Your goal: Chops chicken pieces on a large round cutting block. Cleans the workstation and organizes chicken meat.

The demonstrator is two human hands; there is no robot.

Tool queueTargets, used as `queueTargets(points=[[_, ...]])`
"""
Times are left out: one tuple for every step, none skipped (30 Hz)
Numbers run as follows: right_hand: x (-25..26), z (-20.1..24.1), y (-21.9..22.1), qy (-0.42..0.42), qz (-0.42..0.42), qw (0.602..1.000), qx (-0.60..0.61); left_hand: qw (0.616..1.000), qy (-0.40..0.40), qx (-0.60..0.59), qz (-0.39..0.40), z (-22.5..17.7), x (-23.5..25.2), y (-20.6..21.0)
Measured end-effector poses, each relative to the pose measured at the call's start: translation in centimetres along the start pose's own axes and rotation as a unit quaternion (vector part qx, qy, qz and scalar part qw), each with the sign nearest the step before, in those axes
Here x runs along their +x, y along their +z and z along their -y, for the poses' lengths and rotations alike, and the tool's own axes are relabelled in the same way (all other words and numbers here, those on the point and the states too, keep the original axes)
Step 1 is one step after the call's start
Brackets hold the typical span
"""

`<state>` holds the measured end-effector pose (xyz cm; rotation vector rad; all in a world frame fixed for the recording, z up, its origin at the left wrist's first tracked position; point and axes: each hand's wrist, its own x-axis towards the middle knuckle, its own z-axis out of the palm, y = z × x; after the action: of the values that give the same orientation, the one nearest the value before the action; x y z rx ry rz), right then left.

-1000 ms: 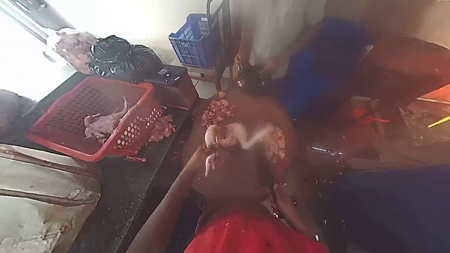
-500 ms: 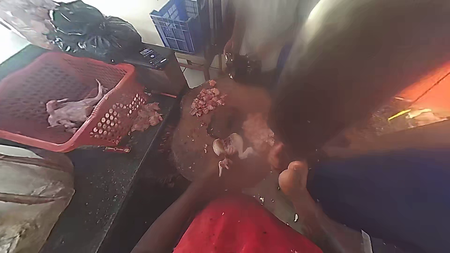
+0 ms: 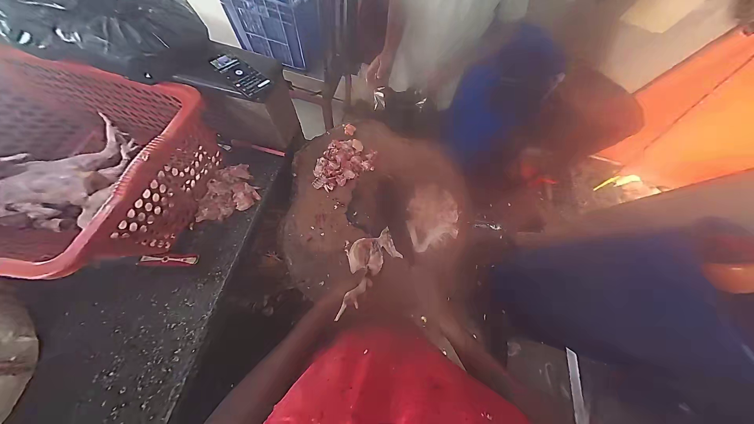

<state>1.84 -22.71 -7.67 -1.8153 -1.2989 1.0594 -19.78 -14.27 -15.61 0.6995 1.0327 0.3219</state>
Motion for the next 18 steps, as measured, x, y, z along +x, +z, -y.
queueTargets(points=[[-0.1,0.3,0.7,-0.009,-0.012,1.000,0.008,1.000,-0.005,0.010,-0.006,-0.3,-0.1,-0.2],[-0.2,0.4,1.5,-0.001,-0.014,1.000,-0.013,1.000,-0.007,0.013,-0.009,-0.4,-0.1,-0.4],[-0.3,0.3,2.0,0.039,0.007,0.998,-0.050,1.000,-0.009,0.011,-0.006,-0.4,-0.1,-0.8],[-0.1,-0.3,2.5,0.082,0.039,0.992,-0.084,1.000,-0.009,0.006,0.006,-0.6,-0.2,-1.2],[0.2,-1.1,2.9,0.115,0.071,0.985,-0.109,1.000,-0.005,-0.002,0.024,-0.9,-0.5,-1.8],[0.4,-2.0,3.4,0.127,0.085,0.981,-0.122,0.999,0.005,-0.009,0.040,-1.6,-1.2,-2.6],[0.4,-2.5,3.7,0.136,0.088,0.978,-0.130,0.998,0.016,-0.013,0.052,-2.5,-2.1,-3.4],[0.2,-2.6,3.9,0.147,0.090,0.976,-0.136,0.998,0.017,-0.011,0.054,-3.6,-3.2,-4.3],[0.0,-2.3,4.2,0.163,0.093,0.972,-0.141,0.999,0.012,0.003,0.044,-4.9,-4.3,-5.1],[-0.1,-2.2,4.4,0.172,0.093,0.969,-0.149,0.999,0.012,0.021,0.034,-6.3,-5.0,-6.0],[-0.1,-2.3,4.6,0.171,0.089,0.969,-0.156,0.999,0.021,0.031,0.030,-7.7,-5.2,-7.1],[-0.1,-2.9,4.9,0.165,0.082,0.969,-0.165,0.998,0.039,0.031,0.035,-8.9,-5.1,-8.1],[-0.2,-3.5,5.3,0.161,0.077,0.969,-0.172,0.996,0.069,0.024,0.043,-9.8,-4.7,-9.2],[-0.4,-4.0,5.5,0.158,0.074,0.969,-0.176,0.993,0.104,-0.004,0.055,-10.3,-3.7,-10.4],[-0.5,-4.3,5.7,0.156,0.071,0.969,-0.179,0.988,0.130,-0.045,0.066,-10.6,-2.4,-11.2],[-0.6,-4.4,5.7,0.154,0.072,0.968,-0.183,0.985,0.129,-0.104,0.044,-10.9,-1.2,-11.4],[-0.7,-4.6,5.6,0.152,0.073,0.968,-0.187,0.980,0.108,-0.169,-0.012,-11.0,-0.1,-11.3],[-0.7,-4.8,5.4,0.150,0.075,0.967,-0.190,0.970,0.081,-0.218,-0.069,-10.9,1.0,-11.1]])
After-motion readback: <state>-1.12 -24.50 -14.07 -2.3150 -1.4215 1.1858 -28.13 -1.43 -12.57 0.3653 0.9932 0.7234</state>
